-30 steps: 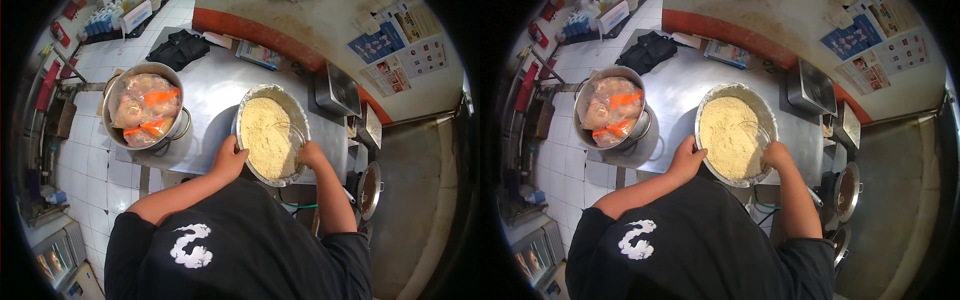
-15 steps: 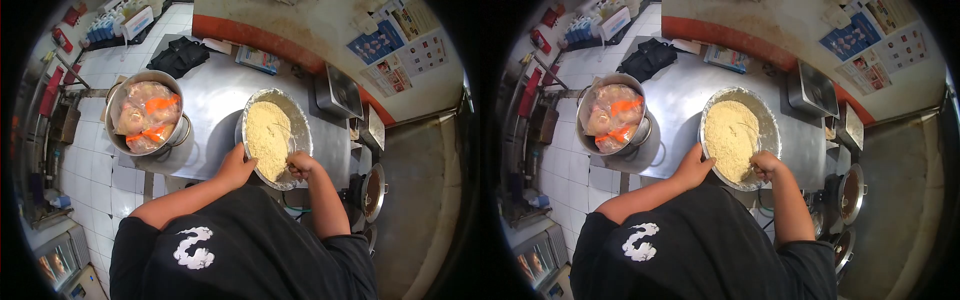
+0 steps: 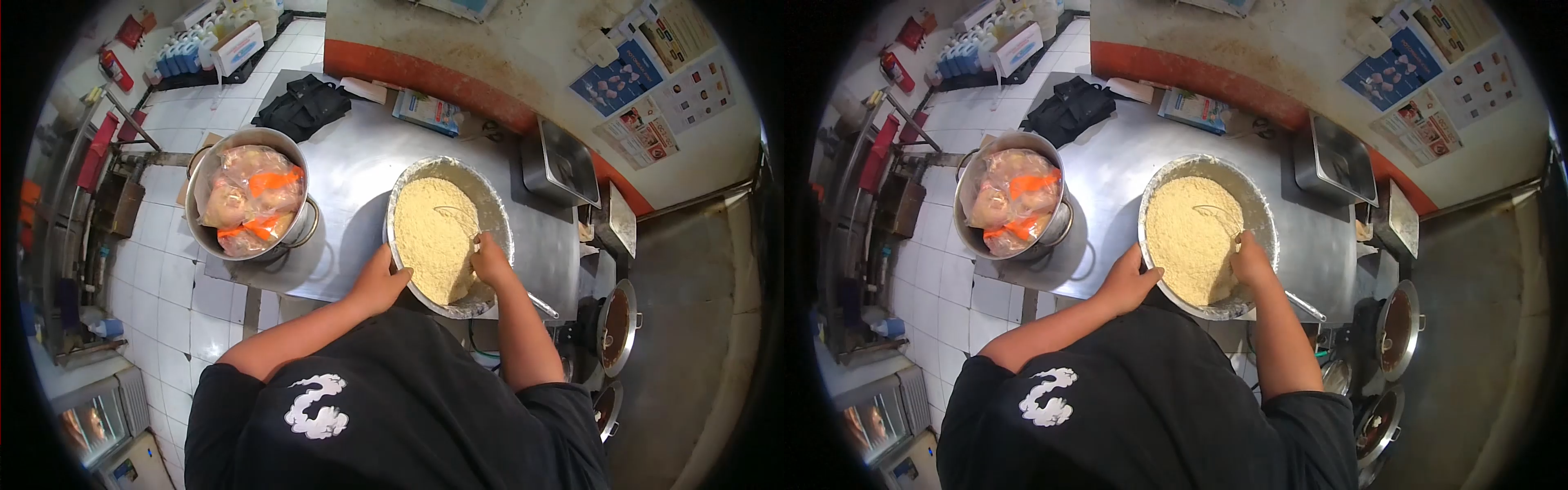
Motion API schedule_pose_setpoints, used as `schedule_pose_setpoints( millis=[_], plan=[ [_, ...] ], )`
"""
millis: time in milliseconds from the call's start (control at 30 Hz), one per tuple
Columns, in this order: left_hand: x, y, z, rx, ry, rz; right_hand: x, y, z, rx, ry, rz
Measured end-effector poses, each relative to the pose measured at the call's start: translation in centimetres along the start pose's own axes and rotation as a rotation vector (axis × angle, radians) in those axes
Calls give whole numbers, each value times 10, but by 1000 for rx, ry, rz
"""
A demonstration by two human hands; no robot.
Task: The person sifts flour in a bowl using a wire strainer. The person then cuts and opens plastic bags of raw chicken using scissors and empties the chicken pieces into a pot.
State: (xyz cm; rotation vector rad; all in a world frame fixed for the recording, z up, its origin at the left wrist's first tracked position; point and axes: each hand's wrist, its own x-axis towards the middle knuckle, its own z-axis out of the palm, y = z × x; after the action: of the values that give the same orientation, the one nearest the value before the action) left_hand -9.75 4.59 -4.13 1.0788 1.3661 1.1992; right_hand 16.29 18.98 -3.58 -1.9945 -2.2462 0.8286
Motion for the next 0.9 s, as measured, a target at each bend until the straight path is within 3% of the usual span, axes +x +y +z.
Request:
schedule_pose_setpoints(
  millis=[67,200,367,500,700,900],
  plan=[
    [0,2,1,-15,36,63,2,-2,-6,76,-68,6],
    [2,5,-6,29,-109,-139,4,3,-5,195,-128,-18],
    [3,-4,-7,32,-49,-41,-4,-8,-4,141,8,-62],
    [1,2,-11,-20,-71,-113,-8,8,-9,164,127,-151],
    [-2,4,-9,-150,4,-40,-11,13,-17,123,178,-130],
    [-1,-2,-10,-197,-2,-93,-1,8,-21,92,35,-37]
  ],
)
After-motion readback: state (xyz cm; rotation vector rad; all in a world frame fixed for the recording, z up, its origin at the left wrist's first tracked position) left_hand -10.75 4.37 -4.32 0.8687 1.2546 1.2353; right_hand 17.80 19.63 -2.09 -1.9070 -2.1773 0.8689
